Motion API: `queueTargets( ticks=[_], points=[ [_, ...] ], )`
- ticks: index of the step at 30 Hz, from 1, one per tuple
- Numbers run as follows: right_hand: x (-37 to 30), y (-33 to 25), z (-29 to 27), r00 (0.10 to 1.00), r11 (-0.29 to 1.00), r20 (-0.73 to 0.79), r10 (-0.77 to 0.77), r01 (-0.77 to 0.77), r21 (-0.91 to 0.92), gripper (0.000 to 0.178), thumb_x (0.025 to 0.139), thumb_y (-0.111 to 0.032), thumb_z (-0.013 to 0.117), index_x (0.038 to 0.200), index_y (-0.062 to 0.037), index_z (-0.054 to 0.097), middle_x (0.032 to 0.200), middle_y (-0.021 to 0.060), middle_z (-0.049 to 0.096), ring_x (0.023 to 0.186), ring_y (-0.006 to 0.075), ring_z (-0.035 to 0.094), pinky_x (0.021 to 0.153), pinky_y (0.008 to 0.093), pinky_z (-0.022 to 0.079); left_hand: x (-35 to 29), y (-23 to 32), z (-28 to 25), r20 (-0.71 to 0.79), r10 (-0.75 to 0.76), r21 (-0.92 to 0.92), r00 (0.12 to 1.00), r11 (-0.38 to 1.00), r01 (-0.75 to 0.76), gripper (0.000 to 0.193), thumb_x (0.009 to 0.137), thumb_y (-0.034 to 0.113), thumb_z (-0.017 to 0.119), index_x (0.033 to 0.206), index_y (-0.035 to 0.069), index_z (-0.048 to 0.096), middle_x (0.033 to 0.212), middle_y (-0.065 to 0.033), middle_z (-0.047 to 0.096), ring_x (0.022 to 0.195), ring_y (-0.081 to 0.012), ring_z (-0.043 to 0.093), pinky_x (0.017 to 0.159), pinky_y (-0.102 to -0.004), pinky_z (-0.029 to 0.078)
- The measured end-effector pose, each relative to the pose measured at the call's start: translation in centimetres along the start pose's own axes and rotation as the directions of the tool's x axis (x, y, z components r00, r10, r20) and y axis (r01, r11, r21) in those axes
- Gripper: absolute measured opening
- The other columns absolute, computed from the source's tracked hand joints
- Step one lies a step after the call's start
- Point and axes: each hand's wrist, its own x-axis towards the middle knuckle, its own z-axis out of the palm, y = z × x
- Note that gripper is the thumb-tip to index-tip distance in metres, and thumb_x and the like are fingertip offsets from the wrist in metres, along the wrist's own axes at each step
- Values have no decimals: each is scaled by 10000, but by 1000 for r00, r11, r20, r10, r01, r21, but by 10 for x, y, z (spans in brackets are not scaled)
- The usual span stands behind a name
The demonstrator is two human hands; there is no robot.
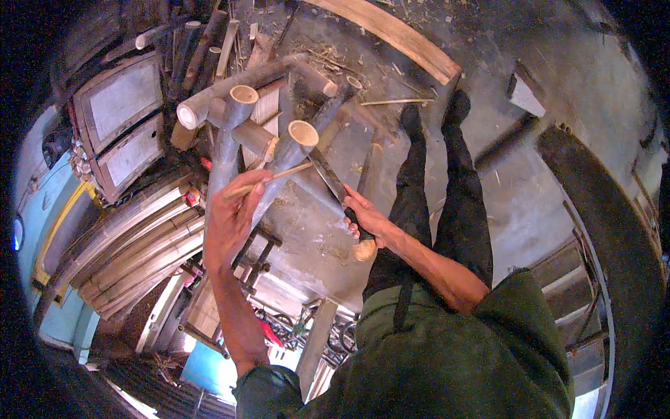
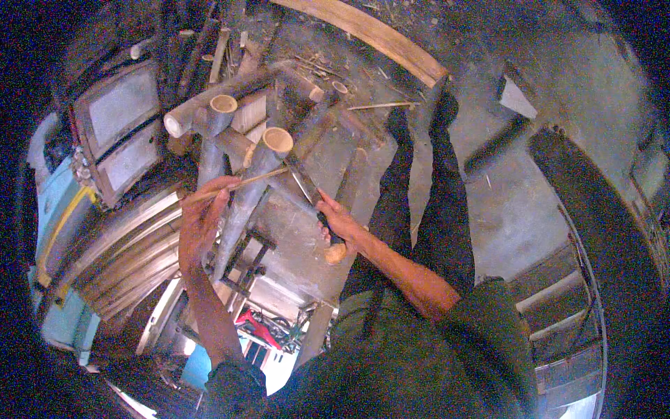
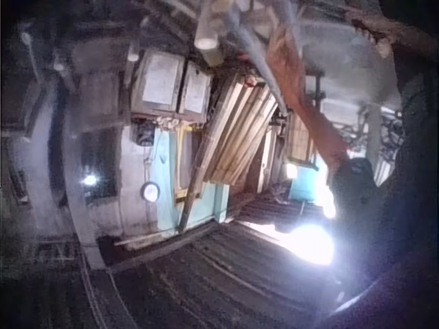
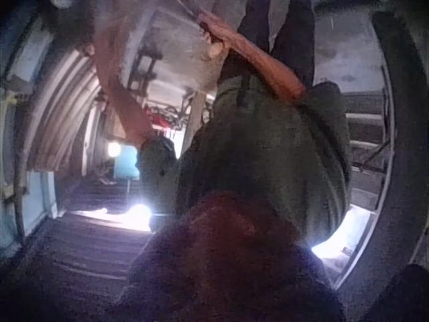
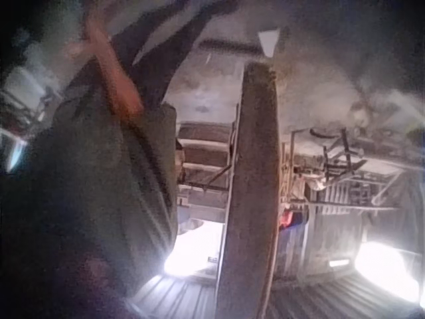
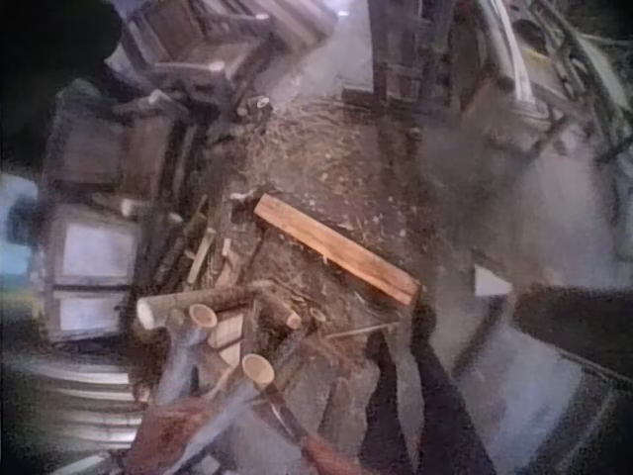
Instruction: The person uses a knife to carve and shape thin wooden sticks in a cluttered workshop. They repeatedly cut, smooth, and test the fit of the sticks into a wooden frame structure.
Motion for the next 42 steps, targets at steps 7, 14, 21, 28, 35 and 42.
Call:
queueTargets(
  ticks=[7, 14, 21, 28, 35, 42],
  points=[
    [-3, 0, -3, 999, 1000, 42, 27, -27, 15, 524, 979, -294, 416, 1461, -331, 215, 635, 6, 471, 463, 98, 417, 400, 256, 404, -9, -4, -7, -167, 27, -187, 986, 981, -58, 258, 983, 175, 452, 1109, -7, 584, 1124, -102, 608, 1066, -180, 565, 935, -301, 442],
    [-35, 3, 1, 994, 986, 53, 98, -105, 130, 520, 987, -323, 418, 1452, -379, 190, 681, 17, 453, 480, 95, 391, 415, 240, 388, -9, -5, -20, -519, 19, -401, 855, 878, -263, 344, 1011, 225, 370, 1107, -67, 526, 1128, -166, 569, 1083, -235, 566, 1002, -370, 455],
    [-31, 0, -8, 996, 995, 29, 88, -90, 51, 536, 989, -323, 415, 1454, -389, 158, 670, 13, 447, 485, 84, 394, 425, 227, 387, -31, -39, -11, -667, 29, -206, 744, 953, -222, 290, 1011, 191, 386, 1090, -38, 546, 909, -81, 587, 884, -166, 607, 847, -301, 484],
    [-36, -13, 4, 960, 915, -132, -249, 188, -357, 611, 962, -295, 443, 1488, -190, 151, 700, 30, 523, 537, 111, 465, 475, 247, 425, -40, -93, 32, -635, -19, 62, 772, 995, 75, 183, 939, 225, 533, 942, 70, 631, 707, -95, 609, 613, -178, 539, 590, -360, 441],
    [-22, -27, -81, 780, 698, -266, -566, 282, -658, 590, 951, -216, 492, 1472, -152, 222, 734, 25, 489, 538, 122, 459, 463, 285, 422, 31, -130, 146, -58, 116, 637, 992, 769, -53, 115, 849, 176, 560, 859, 69, 599, 734, -154, 649, 723, -322, 663, 610, -462, 510],
    [-71, -38, -142, 719, 724, -378, -583, 248, -644, 581, 943, -203, 510, 1461, -147, 251, 841, 37, 524, 581, 118, 475, 491, 274, 431, 88, -126, 149, 70, 113, 844, 991, 523, -119, 134, 851, 130, 522, 828, 103, 651, 762, -75, 677, 738, -243, 686, 619, -382, 542]
  ],
)
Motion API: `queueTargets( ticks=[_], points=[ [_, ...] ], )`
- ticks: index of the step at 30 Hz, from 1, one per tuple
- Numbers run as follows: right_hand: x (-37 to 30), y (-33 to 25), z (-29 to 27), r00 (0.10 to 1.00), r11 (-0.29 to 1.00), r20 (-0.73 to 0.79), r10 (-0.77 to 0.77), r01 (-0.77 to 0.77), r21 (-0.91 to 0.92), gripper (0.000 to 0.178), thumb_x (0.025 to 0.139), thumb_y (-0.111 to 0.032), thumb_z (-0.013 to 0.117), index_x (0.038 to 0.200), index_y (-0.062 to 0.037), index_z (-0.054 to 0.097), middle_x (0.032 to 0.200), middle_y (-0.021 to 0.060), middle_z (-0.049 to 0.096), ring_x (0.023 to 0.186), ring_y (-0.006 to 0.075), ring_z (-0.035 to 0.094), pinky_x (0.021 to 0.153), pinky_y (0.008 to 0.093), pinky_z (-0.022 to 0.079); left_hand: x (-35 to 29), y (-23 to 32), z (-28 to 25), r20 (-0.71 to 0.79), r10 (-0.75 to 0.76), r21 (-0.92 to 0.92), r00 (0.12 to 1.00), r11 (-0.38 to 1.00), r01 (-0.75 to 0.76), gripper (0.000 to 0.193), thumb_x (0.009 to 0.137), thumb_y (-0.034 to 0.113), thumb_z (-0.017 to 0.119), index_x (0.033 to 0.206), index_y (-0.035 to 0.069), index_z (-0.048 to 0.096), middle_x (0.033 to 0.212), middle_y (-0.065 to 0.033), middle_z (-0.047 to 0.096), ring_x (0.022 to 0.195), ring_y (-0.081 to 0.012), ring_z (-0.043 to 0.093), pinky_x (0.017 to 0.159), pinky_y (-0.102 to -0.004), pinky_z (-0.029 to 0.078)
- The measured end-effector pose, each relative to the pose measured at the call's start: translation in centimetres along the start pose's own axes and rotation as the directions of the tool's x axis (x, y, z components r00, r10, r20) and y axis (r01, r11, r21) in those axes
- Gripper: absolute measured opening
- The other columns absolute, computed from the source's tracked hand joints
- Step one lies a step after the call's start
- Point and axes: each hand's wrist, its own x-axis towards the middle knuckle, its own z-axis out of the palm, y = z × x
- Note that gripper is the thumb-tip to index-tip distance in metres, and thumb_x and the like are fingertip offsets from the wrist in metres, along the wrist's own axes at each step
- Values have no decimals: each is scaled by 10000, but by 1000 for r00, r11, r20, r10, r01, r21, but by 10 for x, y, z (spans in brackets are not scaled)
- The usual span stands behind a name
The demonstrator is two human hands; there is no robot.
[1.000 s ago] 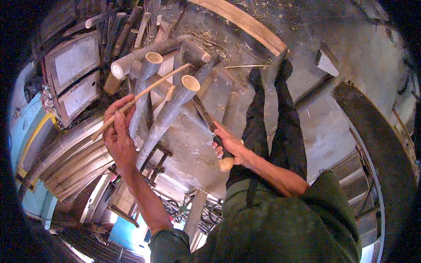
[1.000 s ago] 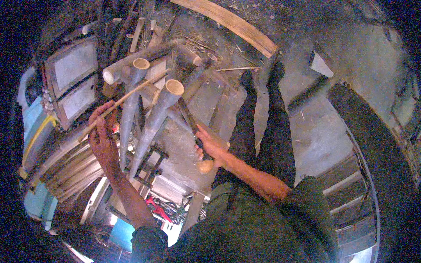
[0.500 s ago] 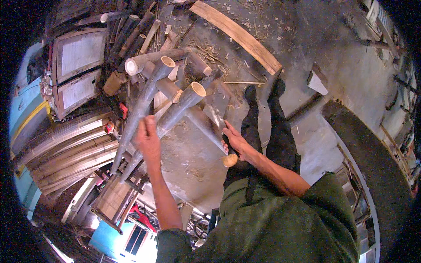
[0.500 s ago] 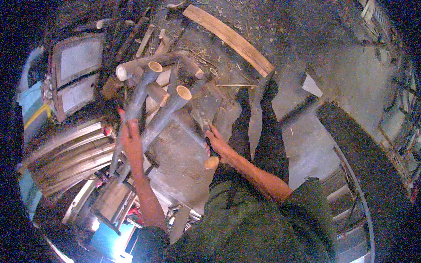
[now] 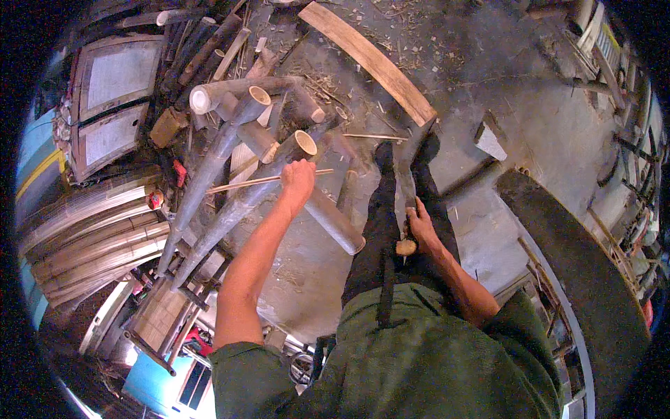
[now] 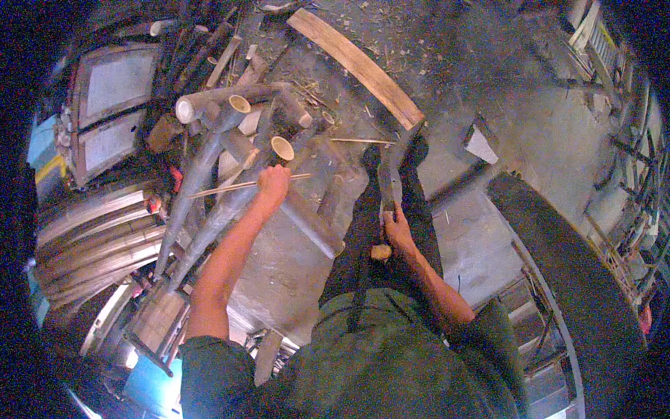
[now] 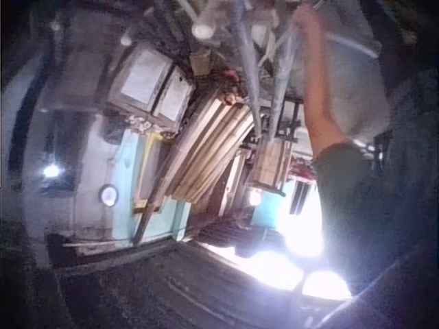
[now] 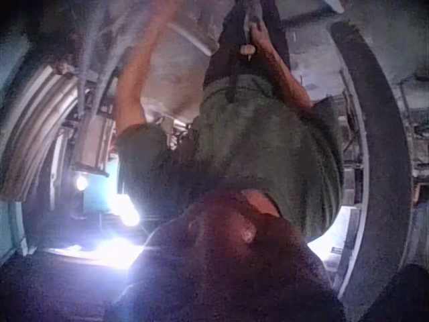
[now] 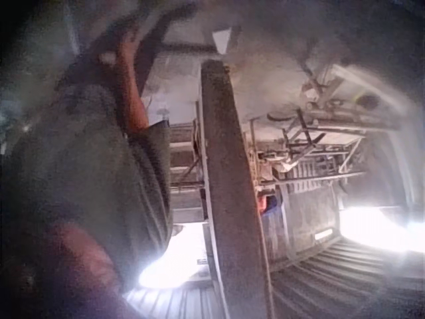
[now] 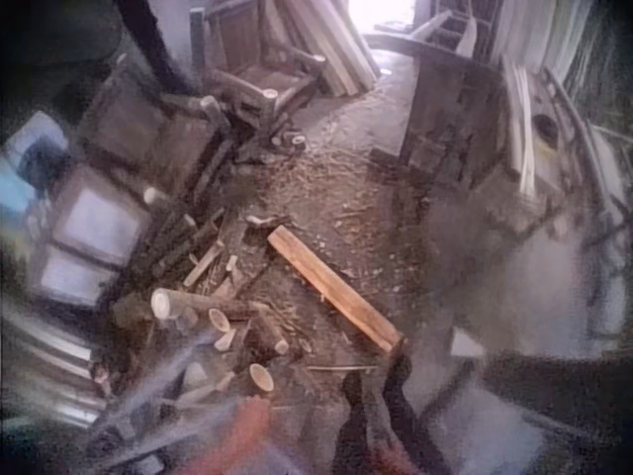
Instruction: The person uses a knife to carve and shape thin wooden sticks in a cluttered workshop. They repeatedly cut, smooth, and test the fit of the sticks into a wooden frame structure.
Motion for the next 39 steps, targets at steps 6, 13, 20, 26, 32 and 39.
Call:
queueTargets(
  ticks=[6, 13, 20, 26, 32, 39],
  points=[
    [5, 21, -25, 998, 1000, -67, 8, -9, -14, 589, 940, -215, 522, 1460, -148, 254, 802, 27, 538, 587, 110, 481, 516, 268, 445, 5, -2, 13, -65, 91, 16, 994, 996, -90, 148, 828, 151, 548, 871, 83, 671, 731, -106, 681, 688, -266, 688, 575, -404, 546],
    [15, 28, -21, 996, 998, -73, -56, 57, 9, 584, 943, -225, 518, 1460, -169, 253, 773, 40, 543, 556, 121, 497, 475, 292, 443, 1, -4, 13, -76, 97, 24, 992, 995, -95, 81, 835, 125, 525, 828, 92, 599, 646, -82, 658, 622, -237, 675, 537, -373, 525],
    [27, 43, -23, 996, 999, -79, -35, 32, -34, 568, 946, -228, 513, 1454, -164, 266, 786, 46, 553, 562, 123, 505, 477, 296, 447, -1, -5, 25, -128, 137, 48, 982, 990, -132, 96, 851, 129, 498, 836, 103, 589, 634, -101, 655, 606, -239, 674, 533, -381, 516],
    [9, 19, -26, 992, 979, -57, -110, 98, -177, 619, 918, -250, 554, 1453, -130, 267, 816, 64, 580, 611, 147, 546, 551, 310, 473, -49, 17, 10, -143, 70, -395, 987, 911, -122, 126, 918, 172, 475, 849, 92, 545, 626, -97, 632, 578, -232, 641, 503, -372, 462],
    [-67, -88, 0, 949, 844, 215, -231, 306, -441, 762, 844, -316, 659, 1464, -154, 245, 1243, 185, 559, 1100, 297, 567, 911, 372, 458, -88, 35, -140, -79, -751, -853, 655, -290, -435, 198, 964, 248, 489, 846, 88, 490, 616, 2, 445, 536, -125, 419, 528, -287, 360],
    [-128, -198, 73, 820, 875, 391, -417, 479, -72, 626, 946, -307, 533, 1473, -134, 245, 983, 36, 529, 651, 98, 481, 580, 261, 445, -109, 17, -142, 254, -586, 67, 770, -783, -618, 228, 993, 246, 418, 844, 90, 493, 620, 13, 383, 542, -108, 338, 547, -272, 321]
  ],
)
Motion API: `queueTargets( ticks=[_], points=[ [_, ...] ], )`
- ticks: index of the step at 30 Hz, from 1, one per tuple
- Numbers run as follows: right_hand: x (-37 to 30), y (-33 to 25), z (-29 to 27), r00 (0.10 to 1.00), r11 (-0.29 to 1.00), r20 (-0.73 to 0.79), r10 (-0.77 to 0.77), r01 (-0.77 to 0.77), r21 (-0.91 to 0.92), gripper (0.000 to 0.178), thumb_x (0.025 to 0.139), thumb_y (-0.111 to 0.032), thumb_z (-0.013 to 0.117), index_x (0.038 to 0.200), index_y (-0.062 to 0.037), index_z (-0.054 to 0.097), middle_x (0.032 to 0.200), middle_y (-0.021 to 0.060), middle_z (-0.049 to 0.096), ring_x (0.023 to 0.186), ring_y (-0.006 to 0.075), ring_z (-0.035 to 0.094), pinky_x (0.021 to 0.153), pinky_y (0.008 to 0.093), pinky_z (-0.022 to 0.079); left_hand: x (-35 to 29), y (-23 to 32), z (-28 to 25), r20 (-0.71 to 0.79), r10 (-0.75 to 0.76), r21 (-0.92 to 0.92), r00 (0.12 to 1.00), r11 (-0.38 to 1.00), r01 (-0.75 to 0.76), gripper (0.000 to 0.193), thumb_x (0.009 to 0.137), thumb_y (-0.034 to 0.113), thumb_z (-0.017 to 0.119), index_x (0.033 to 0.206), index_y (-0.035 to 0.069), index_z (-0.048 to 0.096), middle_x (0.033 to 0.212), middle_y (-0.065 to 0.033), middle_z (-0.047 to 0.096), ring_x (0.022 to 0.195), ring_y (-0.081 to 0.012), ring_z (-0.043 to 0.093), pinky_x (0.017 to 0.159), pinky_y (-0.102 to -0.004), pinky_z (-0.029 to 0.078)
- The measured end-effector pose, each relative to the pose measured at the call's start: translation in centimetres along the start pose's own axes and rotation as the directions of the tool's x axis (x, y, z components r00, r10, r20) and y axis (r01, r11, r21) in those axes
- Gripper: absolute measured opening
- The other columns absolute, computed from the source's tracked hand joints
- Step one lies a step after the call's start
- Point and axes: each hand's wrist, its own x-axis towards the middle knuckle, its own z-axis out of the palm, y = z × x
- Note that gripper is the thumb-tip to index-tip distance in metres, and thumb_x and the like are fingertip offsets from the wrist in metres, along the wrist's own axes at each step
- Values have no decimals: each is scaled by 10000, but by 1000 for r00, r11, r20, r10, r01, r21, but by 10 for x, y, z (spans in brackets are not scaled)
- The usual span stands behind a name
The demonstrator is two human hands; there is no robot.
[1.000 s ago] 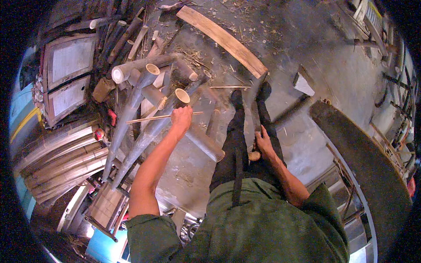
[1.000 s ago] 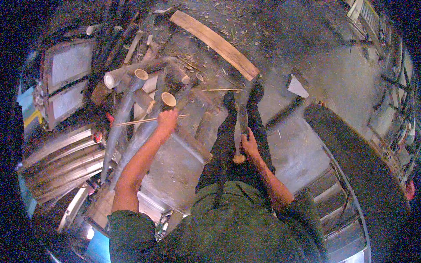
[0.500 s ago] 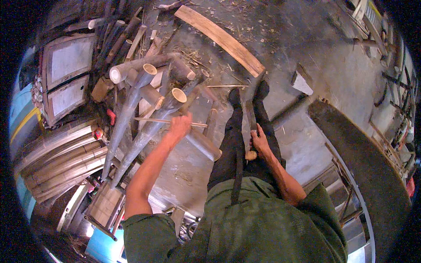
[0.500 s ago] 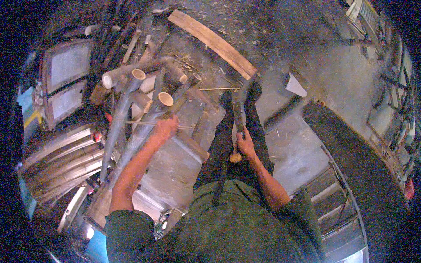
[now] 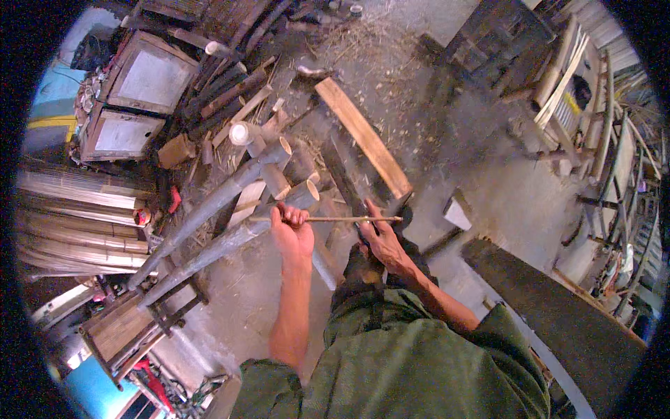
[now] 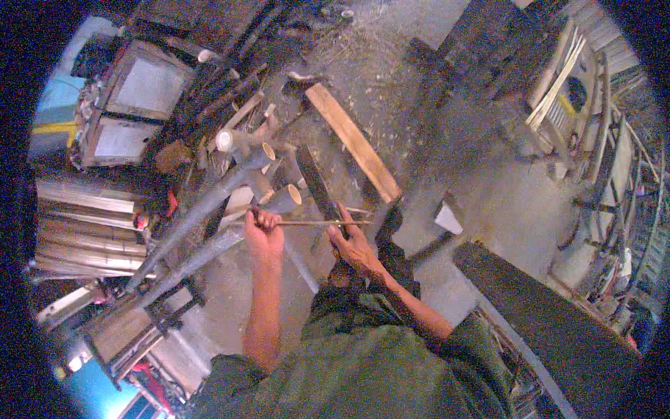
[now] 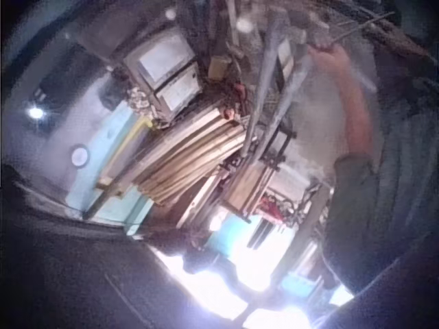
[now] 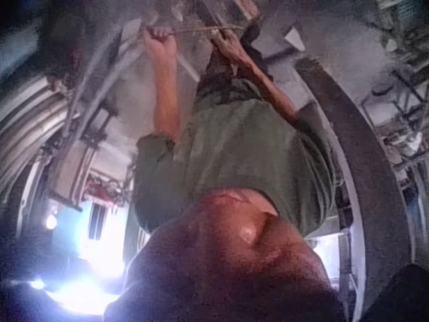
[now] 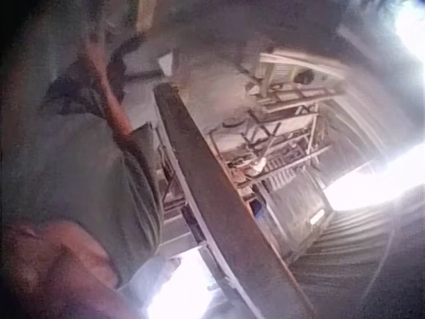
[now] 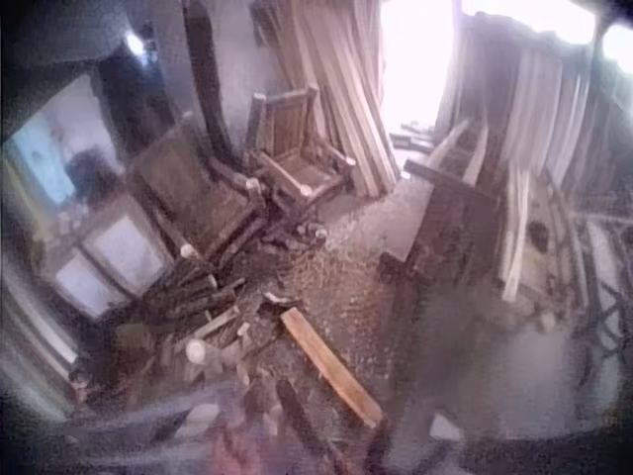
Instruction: The person uses a knife to carve and shape thin wooden sticks in a cluttered workshop. They repeatedly cut, smooth, and test the fit of the sticks into a wooden frame structure.
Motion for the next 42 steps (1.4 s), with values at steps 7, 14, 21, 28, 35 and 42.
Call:
queueTargets(
  ticks=[7, 14, 21, 28, 35, 42],
  points=[
    [11, -74, -7, 977, 951, 67, -201, 211, -227, 557, 985, -223, 449, 1478, -109, 217, 1035, 48, 596, 906, 123, 517, 829, 257, 441, -80, 5, -4, 166, -311, 775, 936, 628, 71, 339, 964, 291, 488, 1140, 4, 527, 909, -101, 631, 864, -211, 599, 851, -364, 468],
    [-1, -117, -7, 939, 920, 249, -237, 299, -253, 531, 972, -265, 494, 1440, -89, 314, 949, 20, 610, 869, 99, 535, 744, 242, 453, -100, 0, 24, 833, 2, 495, 553, -452, -743, 430, 883, 268, 615, 1254, 76, 514, 1097, -117, 601, 784, -317, 626, 764, -406, 511],
    [-11, -149, -89, 736, 619, 289, -613, 674, -404, 585, 878, -155, 606, 1406, -68, 369, 786, 43, 601, 598, 129, 547, 577, 284, 483, -141, -31, 42, 304, -135, 608, 943, 789, -83, 304, 983, 208, 469, 1241, 50, 495, 755, 1, 469, 566, -105, 497, 584, -308, 522],
    [-28, -180, -159, 605, 261, 395, -691, 719, -644, 621, 782, -132, 652, 1367, -176, 451, 839, 151, 664, 679, 290, 658, 612, 361, 516, -195, -111, 78, 244, 57, 492, 968, 853, -174, 317, 989, 189, 453, 1282, 70, 483, 689, 28, 422, 499, -69, 405, 559, -283, 521],
    [-7, -149, -160, 695, -112, 665, -272, 664, -740, 365, 764, -268, 636, 1123, -218, 592, 861, 80, 680, 737, 283, 677, 598, 490, 526, -223, -151, 88, 162, 52, 527, 985, 840, -131, 237, 987, 192, 461, 1183, 82, 539, 611, 41, 380, 453, -60, 360, 527, -282, 492],
    [14, -122, -137, 371, -167, 796, -478, 852, -497, 342, 644, -205, 701, 978, -171, 632, 777, 47, 636, 764, 278, 647, 603, 430, 474, -253, -151, 83, 124, 61, 368, 990, 924, -103, 200, 990, 200, 462, 1122, 72, 541, 599, 51, 354, 447, -49, 332, 431, -235, 364]
  ],
)
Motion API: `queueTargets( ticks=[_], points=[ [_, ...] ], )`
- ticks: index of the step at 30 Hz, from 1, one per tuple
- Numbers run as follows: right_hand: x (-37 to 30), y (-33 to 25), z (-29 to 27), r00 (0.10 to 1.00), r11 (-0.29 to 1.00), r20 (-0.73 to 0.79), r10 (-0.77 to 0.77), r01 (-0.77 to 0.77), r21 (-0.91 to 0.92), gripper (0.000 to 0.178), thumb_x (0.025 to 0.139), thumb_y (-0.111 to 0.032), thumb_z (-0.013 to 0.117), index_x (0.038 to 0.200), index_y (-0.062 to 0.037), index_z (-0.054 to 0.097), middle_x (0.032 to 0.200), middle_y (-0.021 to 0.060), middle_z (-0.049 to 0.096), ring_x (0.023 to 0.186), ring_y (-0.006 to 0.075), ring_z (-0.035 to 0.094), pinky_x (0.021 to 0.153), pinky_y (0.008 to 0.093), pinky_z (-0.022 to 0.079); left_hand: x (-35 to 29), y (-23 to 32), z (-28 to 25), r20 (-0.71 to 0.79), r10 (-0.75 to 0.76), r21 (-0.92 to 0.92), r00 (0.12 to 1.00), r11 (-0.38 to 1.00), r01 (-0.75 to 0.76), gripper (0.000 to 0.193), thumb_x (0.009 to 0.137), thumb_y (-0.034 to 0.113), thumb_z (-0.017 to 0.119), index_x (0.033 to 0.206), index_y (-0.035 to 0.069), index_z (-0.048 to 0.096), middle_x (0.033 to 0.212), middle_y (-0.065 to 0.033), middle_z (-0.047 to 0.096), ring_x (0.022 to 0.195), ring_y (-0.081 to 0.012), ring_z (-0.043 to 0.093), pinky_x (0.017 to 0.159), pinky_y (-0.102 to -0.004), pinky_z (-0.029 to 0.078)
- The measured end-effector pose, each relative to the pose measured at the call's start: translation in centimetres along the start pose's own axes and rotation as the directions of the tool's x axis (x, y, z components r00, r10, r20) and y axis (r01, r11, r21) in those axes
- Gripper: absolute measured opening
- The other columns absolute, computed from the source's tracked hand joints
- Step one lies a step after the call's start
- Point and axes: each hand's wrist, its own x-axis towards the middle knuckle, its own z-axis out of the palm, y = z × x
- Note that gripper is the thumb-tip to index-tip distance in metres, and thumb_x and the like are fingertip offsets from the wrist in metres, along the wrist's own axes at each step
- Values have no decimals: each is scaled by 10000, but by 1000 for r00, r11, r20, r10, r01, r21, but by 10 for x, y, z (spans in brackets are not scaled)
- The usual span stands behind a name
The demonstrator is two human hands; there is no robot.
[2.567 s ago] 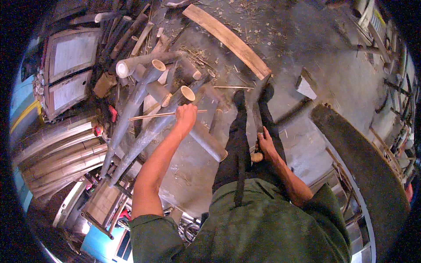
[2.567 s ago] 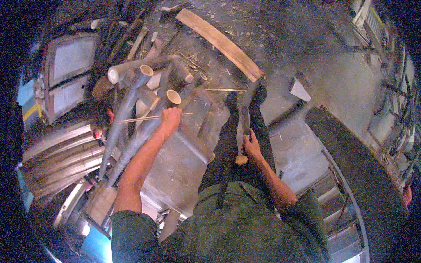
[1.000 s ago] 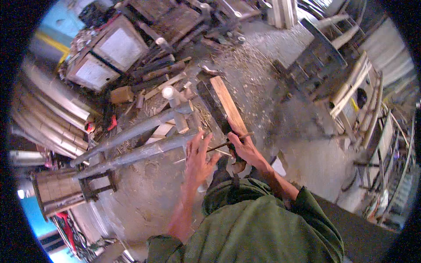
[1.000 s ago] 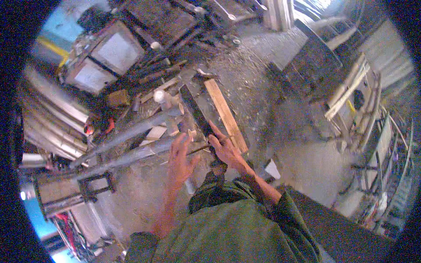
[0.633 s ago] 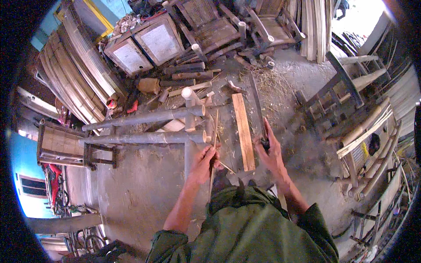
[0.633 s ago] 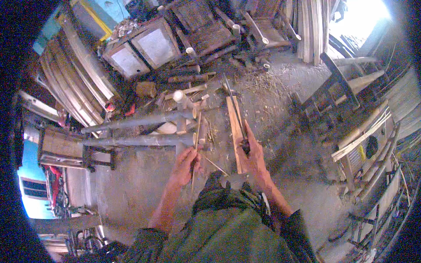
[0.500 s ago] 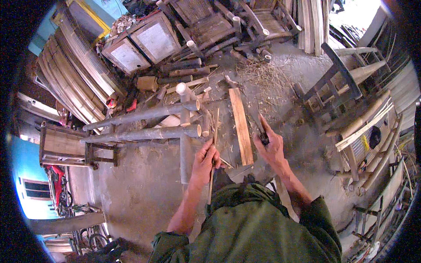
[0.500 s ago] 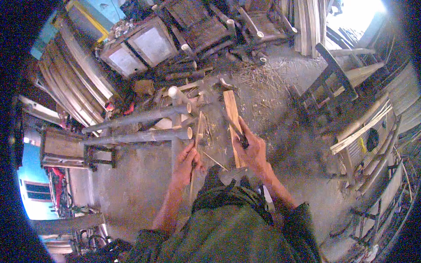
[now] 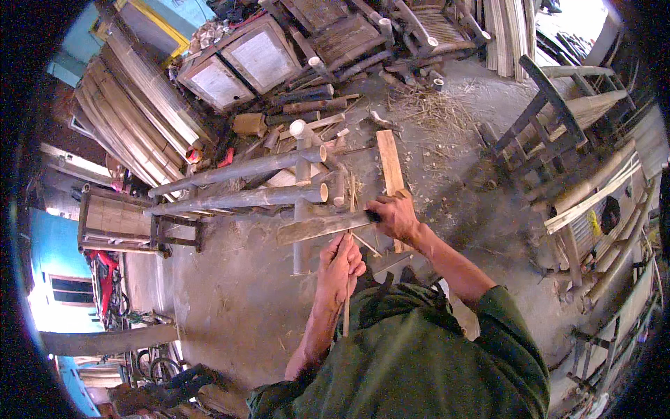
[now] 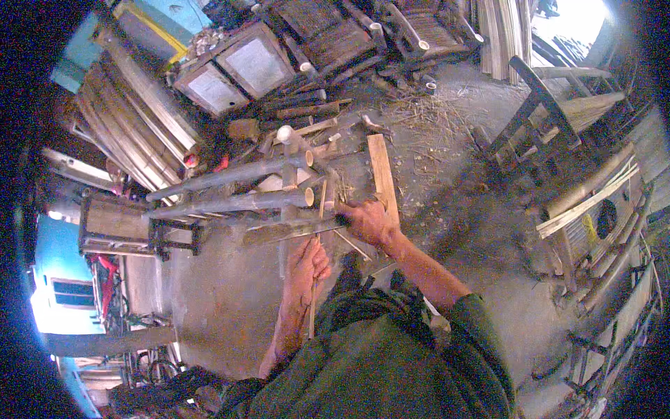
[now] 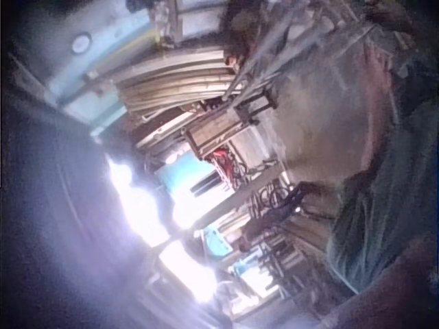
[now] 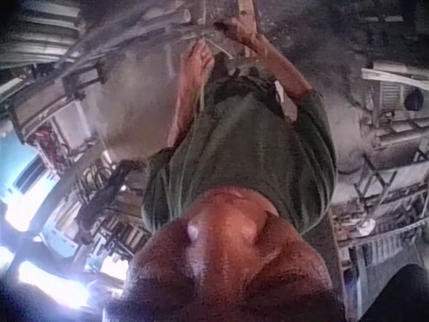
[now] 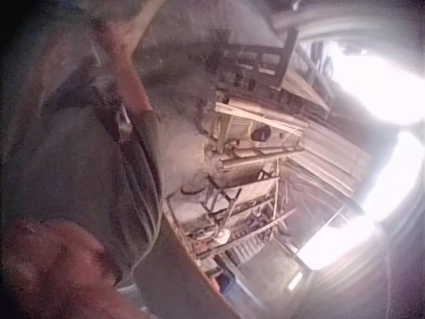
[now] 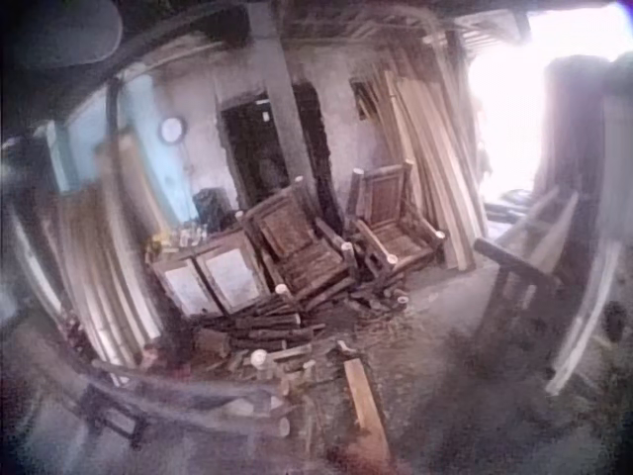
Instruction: The person uses a knife to carve and shape thin wooden sticks in a cluttered workshop. They repeatedly cut, smooth, and test the fit of the sticks into a wooden frame structure.
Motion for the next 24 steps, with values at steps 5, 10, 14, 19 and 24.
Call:
queueTargets(
  ticks=[5, 10, 14, 19, 24],
  points=[
    [-1, 117, -11, 804, 806, -50, 592, -591, 25, 241, 707, -234, 664, 914, -111, 671, 823, 135, 661, 755, 357, 638, 654, 422, 512, -80, 36, 7, 10, -54, 133, 998, 990, 52, 343, 992, 198, 459, 1307, 68, 490, 618, 62, 341, 480, -36, 341, 438, -208, 334],
    [2, 30, 11, 958, 947, 67, 279, -262, -187, 226, 737, -269, 647, 907, -120, 662, 820, 102, 679, 690, 309, 655, 616, 434, 520, -23, 16, -22, -70, 54, 327, 996, 945, -28, 332, 992, 168, 452, 1305, 67, 502, 631, 52, 339, 506, -40, 345, 454, -218, 355],
    [16, -34, 4, 973, 978, 200, 117, -77, -194, 209, 756, -292, 640, 881, -126, 655, 778, 83, 668, 717, 296, 656, 612, 424, 515, -18, 12, -28, -116, 92, 400, 989, 916, -38, 355, 987, 205, 448, 1321, 91, 486, 621, 66, 343, 490, -51, 336, 447, -227, 342],
    [13, 103, -13, 825, 808, -82, 559, -565, -167, 202, 811, -298, 620, 819, -99, 653, 752, 98, 659, 706, 292, 652, 613, 419, 525, -65, 27, -31, -120, -16, 342, 993, 938, 56, 319, 992, 130, 426, 1290, 63, 516, 631, 41, 369, 479, -55, 339, 442, -220, 354],
    [12, -18, 11, 959, 979, 232, 161, -125, -162, 202, 796, -259, 615, 945, -124, 627, 766, 108, 658, 646, 321, 645, 587, 445, 523, -33, 23, -40, -89, -30, 89, 996, 995, 38, 308, 992, 172, 447, 1265, 56, 526, 607, 66, 350, 456, -26, 305, 413, -195, 284]
  ],
)
